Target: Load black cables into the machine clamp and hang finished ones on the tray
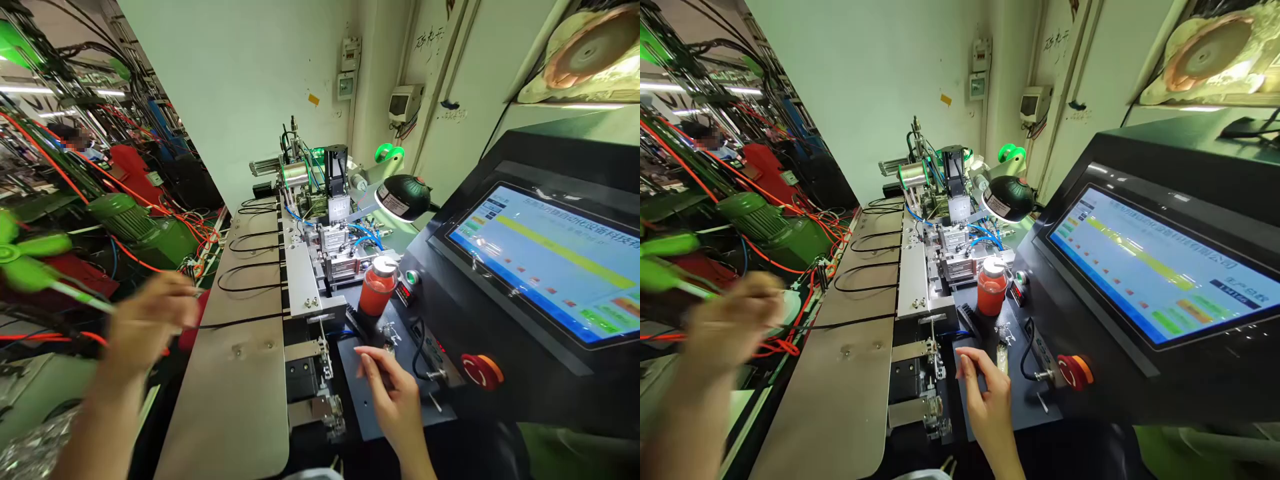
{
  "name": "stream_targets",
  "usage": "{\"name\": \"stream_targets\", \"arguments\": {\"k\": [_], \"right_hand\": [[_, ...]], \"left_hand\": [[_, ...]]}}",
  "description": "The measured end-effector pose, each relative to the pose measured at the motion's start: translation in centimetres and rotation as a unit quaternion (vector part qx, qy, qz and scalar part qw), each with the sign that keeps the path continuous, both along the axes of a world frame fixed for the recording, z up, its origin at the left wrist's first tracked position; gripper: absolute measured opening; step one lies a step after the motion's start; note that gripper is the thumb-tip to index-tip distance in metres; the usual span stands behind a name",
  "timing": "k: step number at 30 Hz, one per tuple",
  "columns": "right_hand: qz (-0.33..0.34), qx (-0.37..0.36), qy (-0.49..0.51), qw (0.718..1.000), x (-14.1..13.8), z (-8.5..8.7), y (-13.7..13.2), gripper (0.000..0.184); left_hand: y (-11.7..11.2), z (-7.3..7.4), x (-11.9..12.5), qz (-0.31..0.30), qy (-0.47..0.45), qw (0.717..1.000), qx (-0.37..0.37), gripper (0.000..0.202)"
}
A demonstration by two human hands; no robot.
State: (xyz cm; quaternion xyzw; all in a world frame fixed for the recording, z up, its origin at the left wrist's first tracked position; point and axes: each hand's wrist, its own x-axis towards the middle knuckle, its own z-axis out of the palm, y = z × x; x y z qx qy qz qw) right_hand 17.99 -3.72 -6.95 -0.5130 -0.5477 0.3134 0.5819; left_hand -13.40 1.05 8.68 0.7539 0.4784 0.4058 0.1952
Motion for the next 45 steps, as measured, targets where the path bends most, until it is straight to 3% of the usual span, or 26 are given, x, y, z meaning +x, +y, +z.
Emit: {"name": "stream_targets", "arguments": {"k": [3, 5, 8, 14, 18, 20, 24, 26, 29, 32, 36, 45], "right_hand": [[0.019, -0.020, 0.018, 0.999, -0.1, 0.7, -0.2, 0.019], [0.029, -0.026, 0.026, 0.999, -0.3, 1.1, -0.4, 0.018], [0.035, -0.025, 0.029, 0.999, -0.9, 1.3, -0.6, 0.016], [0.058, -0.046, 0.025, 0.997, -1.7, 1.0, -0.2, 0.022], [0.188, -0.091, -0.010, 0.978, -0.8, 1.5, 0.3, 0.028], [0.215, -0.093, 0.000, 0.972, -0.7, 1.6, 0.5, 0.028], [0.057, -0.011, 0.038, 0.998, -2.6, 1.2, 0.1, 0.027], [-0.015, 0.030, 0.031, 0.999, -3.9, 0.6, -0.2, 0.026], [-0.068, 0.062, 0.006, 0.996, -5.1, 0.1, -0.4, 0.024], [-0.052, 0.057, -0.010, 0.997, -5.0, 0.0, -0.3, 0.024], [0.016, -0.008, -0.006, 1.000, -3.4, 0.2, 0.1, 0.027], [-0.028, -0.077, 0.011, 0.997, -2.0, -0.9, 0.6, 0.032]], "left_hand": [[0.8, -3.7, 7.8, -0.165, 0.033, 0.981, -0.102, 0.035], [0.7, -5.7, 11.6, -0.186, 0.039, 0.970, -0.152, 0.034], [-0.1, -7.6, 13.7, -0.158, 0.027, 0.972, -0.171, 0.026], [-0.7, -9.1, 12.6, -0.145, 0.115, 0.977, -0.102, 0.022], [-0.1, -8.4, 11.9, -0.210, 0.217, 0.950, -0.082, 0.020], [-0.1, -8.0, 11.9, -0.233, 0.200, 0.945, -0.108, 0.019], [-0.7, -8.0, 12.9, -0.157, 0.067, 0.969, -0.178, 0.021], [-1.2, -8.2, 13.4, -0.131, 0.016, 0.966, -0.223, 0.023], [-1.7, -8.5, 13.8, -0.122, -0.016, 0.957, -0.263, 0.025], [-1.5, -8.7, 13.5, -0.112, 0.003, 0.958, -0.263, 0.027], [-0.4, -9.0, 12.7, -0.088, 0.099, 0.961, -0.242, 0.026], [1.0, -10.3, 12.4, -0.043, 0.199, 0.948, -0.246, 0.027]]}}
